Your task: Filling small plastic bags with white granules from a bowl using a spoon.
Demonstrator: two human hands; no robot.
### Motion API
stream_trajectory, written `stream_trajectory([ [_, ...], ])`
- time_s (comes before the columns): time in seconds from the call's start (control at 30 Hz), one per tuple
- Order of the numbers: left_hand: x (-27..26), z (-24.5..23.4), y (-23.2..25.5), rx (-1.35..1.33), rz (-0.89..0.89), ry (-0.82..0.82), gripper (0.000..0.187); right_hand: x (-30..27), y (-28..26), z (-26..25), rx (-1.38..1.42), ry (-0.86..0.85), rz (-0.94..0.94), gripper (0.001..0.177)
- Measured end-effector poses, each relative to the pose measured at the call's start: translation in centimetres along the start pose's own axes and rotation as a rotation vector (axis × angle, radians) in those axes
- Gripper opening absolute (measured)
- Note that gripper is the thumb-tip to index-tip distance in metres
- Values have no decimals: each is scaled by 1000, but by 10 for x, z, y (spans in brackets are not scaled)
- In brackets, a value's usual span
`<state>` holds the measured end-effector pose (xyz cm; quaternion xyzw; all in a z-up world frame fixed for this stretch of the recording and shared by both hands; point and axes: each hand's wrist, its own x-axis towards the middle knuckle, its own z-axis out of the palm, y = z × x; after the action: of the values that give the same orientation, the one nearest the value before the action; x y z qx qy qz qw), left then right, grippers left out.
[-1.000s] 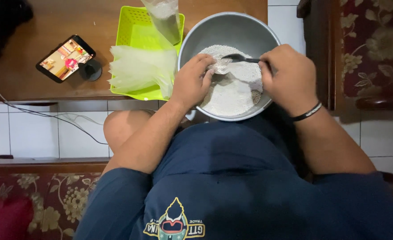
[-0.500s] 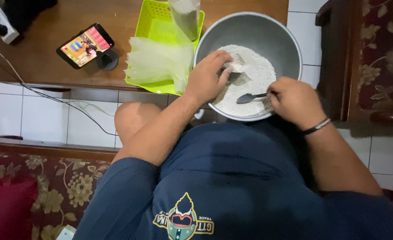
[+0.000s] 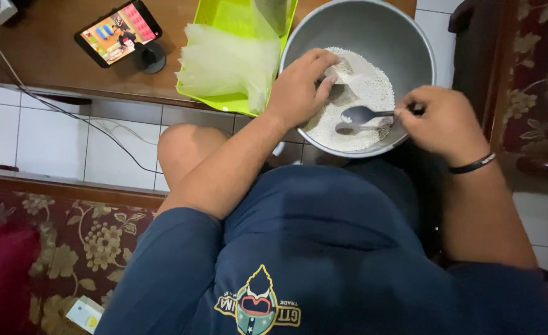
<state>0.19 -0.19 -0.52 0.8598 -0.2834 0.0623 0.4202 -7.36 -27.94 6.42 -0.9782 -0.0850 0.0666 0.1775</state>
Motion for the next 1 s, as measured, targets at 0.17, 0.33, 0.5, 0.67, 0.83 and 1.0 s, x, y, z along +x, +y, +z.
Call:
stream_trajectory([
  [0.17,-7,8,-6,-12,-33,28,28,-3,-15,-27,43,101,-4,13],
  [0.33,-16,5,3,-42,-74,32,28,2,-19,-37,83,132,-2,13],
  [0.5,-23,8,3,-27,-51,80,32,12,-26,-32,24,291,-125,10],
  [0.67,-23,3,8,-12,-66,57,34,14,-26,-8,-217,400,-252,4],
  [0.83,-23,5,6,6,-84,34,38,-9,-20,-14,-153,428,-214,10],
  [1.0,-21,3,6,-13,-52,38,39,-12,-5,13,-123,71,-57,18],
])
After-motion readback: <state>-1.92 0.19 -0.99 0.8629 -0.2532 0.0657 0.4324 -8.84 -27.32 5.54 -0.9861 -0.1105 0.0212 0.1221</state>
